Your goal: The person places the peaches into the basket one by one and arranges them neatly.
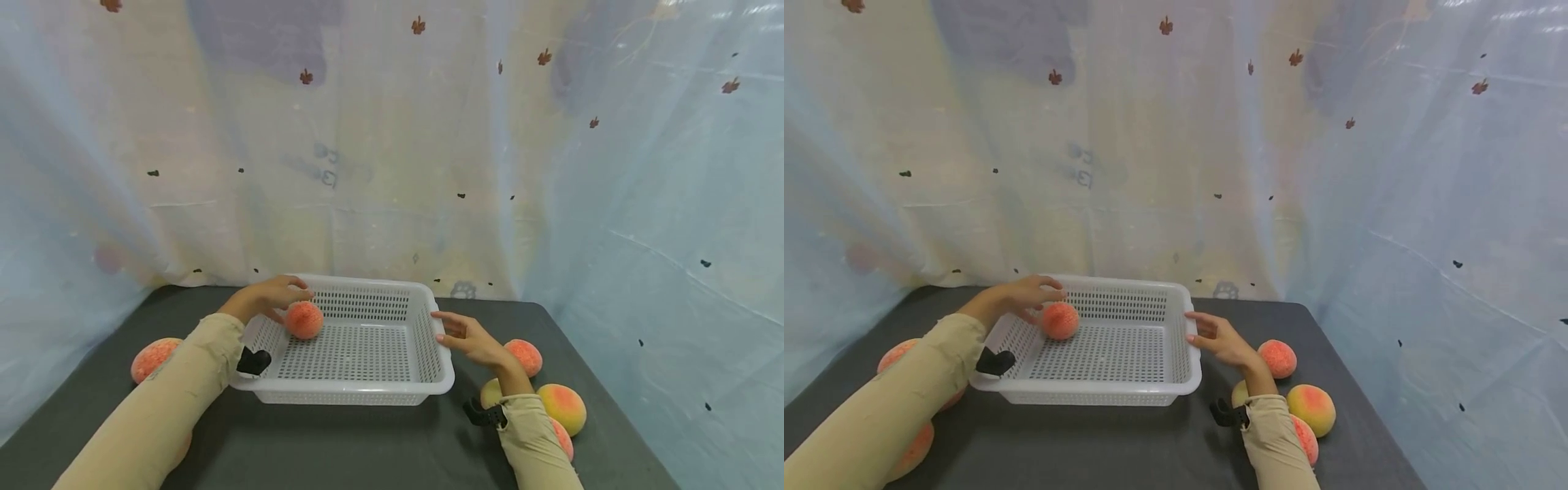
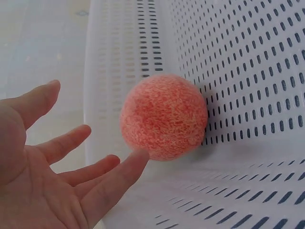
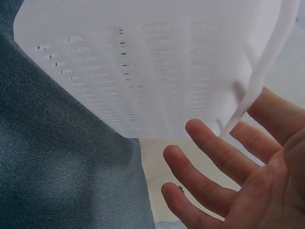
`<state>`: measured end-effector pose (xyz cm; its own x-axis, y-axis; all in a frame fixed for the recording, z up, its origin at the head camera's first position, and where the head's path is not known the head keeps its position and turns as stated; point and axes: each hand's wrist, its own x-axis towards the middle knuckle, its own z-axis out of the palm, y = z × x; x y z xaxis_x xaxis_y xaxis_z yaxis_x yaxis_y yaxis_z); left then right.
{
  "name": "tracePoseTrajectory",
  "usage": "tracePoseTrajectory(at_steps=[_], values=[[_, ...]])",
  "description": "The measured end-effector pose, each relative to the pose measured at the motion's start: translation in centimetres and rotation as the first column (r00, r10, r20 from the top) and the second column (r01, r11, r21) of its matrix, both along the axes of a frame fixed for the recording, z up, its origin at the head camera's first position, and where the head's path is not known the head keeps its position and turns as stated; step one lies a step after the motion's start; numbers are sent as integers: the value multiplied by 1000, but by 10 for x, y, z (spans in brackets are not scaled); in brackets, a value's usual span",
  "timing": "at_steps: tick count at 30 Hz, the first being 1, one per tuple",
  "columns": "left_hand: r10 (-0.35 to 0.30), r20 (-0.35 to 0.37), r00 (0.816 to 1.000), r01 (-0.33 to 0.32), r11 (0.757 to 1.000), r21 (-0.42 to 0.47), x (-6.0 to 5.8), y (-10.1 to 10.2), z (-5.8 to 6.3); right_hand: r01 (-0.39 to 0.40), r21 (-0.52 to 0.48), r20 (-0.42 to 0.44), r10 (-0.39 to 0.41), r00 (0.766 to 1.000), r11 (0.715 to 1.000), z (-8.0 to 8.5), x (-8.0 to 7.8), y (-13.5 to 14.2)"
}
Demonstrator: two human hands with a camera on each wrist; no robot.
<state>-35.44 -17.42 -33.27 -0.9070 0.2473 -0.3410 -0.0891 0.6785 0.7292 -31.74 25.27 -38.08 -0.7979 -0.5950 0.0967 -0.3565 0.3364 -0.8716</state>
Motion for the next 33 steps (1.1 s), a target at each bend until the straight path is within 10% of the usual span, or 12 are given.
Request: tracePoseTrajectory(at_steps=[33], values=[[-101,-208,973,131,981,140,37,-56,27,6,-11,25,-6,1000,1000,0,1,1]])
